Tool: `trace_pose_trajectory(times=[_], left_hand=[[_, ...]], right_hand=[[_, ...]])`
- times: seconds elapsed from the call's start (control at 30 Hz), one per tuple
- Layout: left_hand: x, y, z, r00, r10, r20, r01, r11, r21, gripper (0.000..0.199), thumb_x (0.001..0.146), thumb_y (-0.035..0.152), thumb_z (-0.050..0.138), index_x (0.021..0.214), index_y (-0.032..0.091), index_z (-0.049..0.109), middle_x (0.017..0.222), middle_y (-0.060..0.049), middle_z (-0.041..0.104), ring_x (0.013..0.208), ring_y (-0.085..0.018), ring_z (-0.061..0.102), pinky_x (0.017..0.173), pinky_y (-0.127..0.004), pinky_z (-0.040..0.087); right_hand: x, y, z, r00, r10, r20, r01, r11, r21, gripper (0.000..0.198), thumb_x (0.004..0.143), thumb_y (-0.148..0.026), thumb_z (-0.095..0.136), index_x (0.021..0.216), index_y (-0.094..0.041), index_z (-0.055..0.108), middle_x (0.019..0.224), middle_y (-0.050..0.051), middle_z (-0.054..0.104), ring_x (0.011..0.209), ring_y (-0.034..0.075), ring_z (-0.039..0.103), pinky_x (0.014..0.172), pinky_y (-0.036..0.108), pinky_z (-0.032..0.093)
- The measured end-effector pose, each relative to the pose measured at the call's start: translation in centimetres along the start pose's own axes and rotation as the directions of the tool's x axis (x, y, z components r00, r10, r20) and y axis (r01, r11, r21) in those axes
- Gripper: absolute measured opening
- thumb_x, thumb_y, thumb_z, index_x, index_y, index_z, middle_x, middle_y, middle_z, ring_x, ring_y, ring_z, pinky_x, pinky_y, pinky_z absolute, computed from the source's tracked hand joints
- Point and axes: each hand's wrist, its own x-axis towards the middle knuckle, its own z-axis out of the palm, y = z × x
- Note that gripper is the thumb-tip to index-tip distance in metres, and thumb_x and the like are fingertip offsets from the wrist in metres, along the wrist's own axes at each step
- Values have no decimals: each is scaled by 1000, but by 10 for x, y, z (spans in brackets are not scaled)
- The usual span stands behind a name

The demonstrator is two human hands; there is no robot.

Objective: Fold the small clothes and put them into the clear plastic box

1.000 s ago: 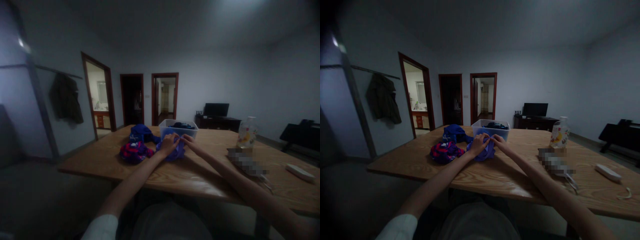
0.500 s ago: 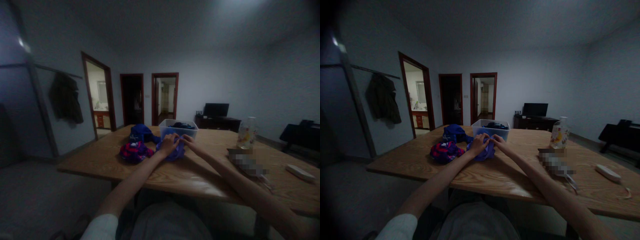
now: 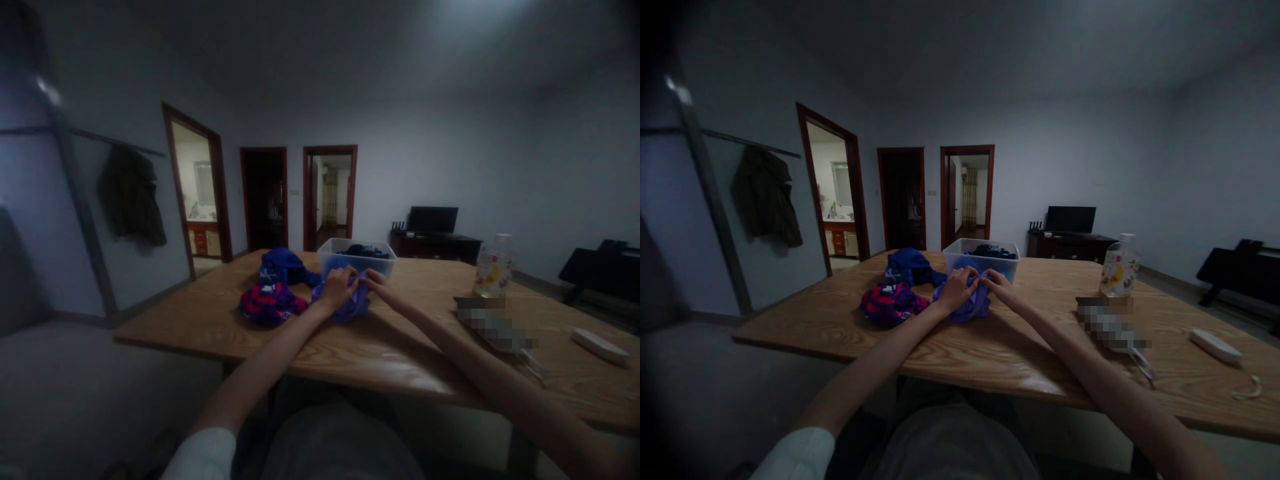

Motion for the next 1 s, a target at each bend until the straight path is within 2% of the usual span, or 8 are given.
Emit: trace_pose_trajectory(times=[0.33, 0.6, 0.8, 1.0], left_hand=[[1, 0, -1, 1000, 4, 6, -4, 1000, -6, 17, 103, 34, 55, 113, 22, 61, 107, -5, 71, 103, -22, 65, 99, -37, 46], [0, 0, -1, 1000, 9, -6, -9, 1000, -3, 16, 102, 34, 56, 113, 22, 61, 108, -4, 71, 103, -22, 65, 98, -37, 47], [0, 1, -2, 999, 22, -28, -22, 999, -27, 18, 103, 35, 56, 115, 23, 60, 111, -3, 71, 103, -22, 65, 99, -37, 47], [0, 2, -5, 999, 34, -15, -35, 998, -44, 16, 104, 31, 54, 117, 23, 60, 113, -3, 71, 106, -21, 65, 100, -37, 45]], right_hand=[[9, 20, -2, 1000, -7, 10, 7, 1000, -16, 49, 79, -66, 72, 93, -20, 65, 83, 2, 62, 76, 18, 58, 65, 27, 49], [7, 16, -2, 1000, -5, 26, 6, 1000, -27, 48, 80, -66, 70, 95, -20, 67, 87, 3, 65, 78, 20, 60, 68, 29, 50], [8, 12, -2, 1000, -9, 5, 9, 999, -40, 54, 83, -73, 64, 84, -19, 65, 76, 2, 59, 72, 18, 56, 65, 29, 48], [8, 12, 0, 1000, -22, 22, 23, 999, -39, 55, 83, -74, 63, 89, -19, 65, 78, 2, 60, 72, 18, 56, 65, 29, 50]])
